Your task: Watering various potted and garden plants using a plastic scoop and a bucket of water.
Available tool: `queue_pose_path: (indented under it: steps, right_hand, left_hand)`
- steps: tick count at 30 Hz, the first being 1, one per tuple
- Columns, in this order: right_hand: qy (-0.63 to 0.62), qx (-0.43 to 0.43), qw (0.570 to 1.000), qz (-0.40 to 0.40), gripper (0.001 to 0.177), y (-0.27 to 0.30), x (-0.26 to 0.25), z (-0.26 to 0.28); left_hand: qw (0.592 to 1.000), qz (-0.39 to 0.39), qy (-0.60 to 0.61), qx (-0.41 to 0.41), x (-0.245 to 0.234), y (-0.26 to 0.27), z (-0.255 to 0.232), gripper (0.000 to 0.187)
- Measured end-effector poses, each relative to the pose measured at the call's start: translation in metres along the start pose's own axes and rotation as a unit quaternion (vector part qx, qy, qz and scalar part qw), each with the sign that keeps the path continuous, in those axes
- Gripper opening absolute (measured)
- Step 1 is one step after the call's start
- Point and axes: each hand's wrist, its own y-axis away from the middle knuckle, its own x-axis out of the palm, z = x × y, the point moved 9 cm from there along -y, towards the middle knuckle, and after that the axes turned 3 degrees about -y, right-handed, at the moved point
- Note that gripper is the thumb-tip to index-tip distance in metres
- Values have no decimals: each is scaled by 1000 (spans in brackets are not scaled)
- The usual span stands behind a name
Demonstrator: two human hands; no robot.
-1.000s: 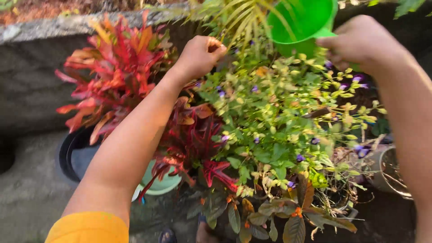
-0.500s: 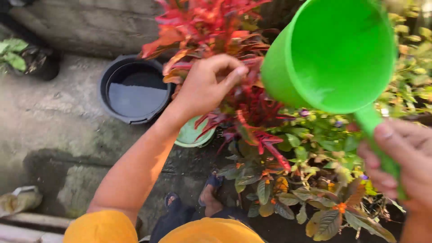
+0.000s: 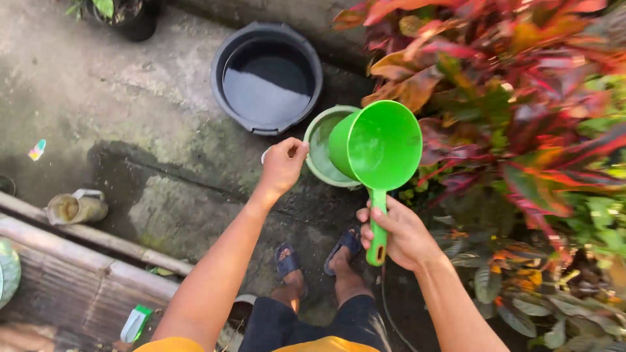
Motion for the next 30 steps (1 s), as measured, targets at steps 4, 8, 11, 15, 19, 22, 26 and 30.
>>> queue_pose_path:
  steps: [4,8,11,15,19,22,26,30]
  right_hand:
    - [31,45,997,-48,16,-70,-43,-85]
    - [120,58,983,-130,11,-135,-116,-148]
    - [182,59,959,-211,19,-178,-167,-168]
    - [261,52,927,-264,23,-246,-264,-196]
    - [529,49,792,-300,28,-305,-359,-206]
    - [614,104,719,-309,45,-327,-356,-196]
    - [653,144,672,-319,50,-355,-376,-197]
    - [685,160,642,-305,45,-376,-377,-201]
  left_hand:
    - [996,24,-65,-48,17,-15,102,30]
    - [993,43,-97,-57,41,-43,164,28]
    - [991,59,-105,-63,62,-71,203,28]
    - [991,75,-91,-58,105,-117,268,28]
    - [991,86,-88,-51,152,-153,323,26]
    - [992,84,-84,-39,178,-173,343,28]
    - [992,83,-96,-23,203,-192,359,29]
    - [990,84,-110,-5,219,-204,369,28]
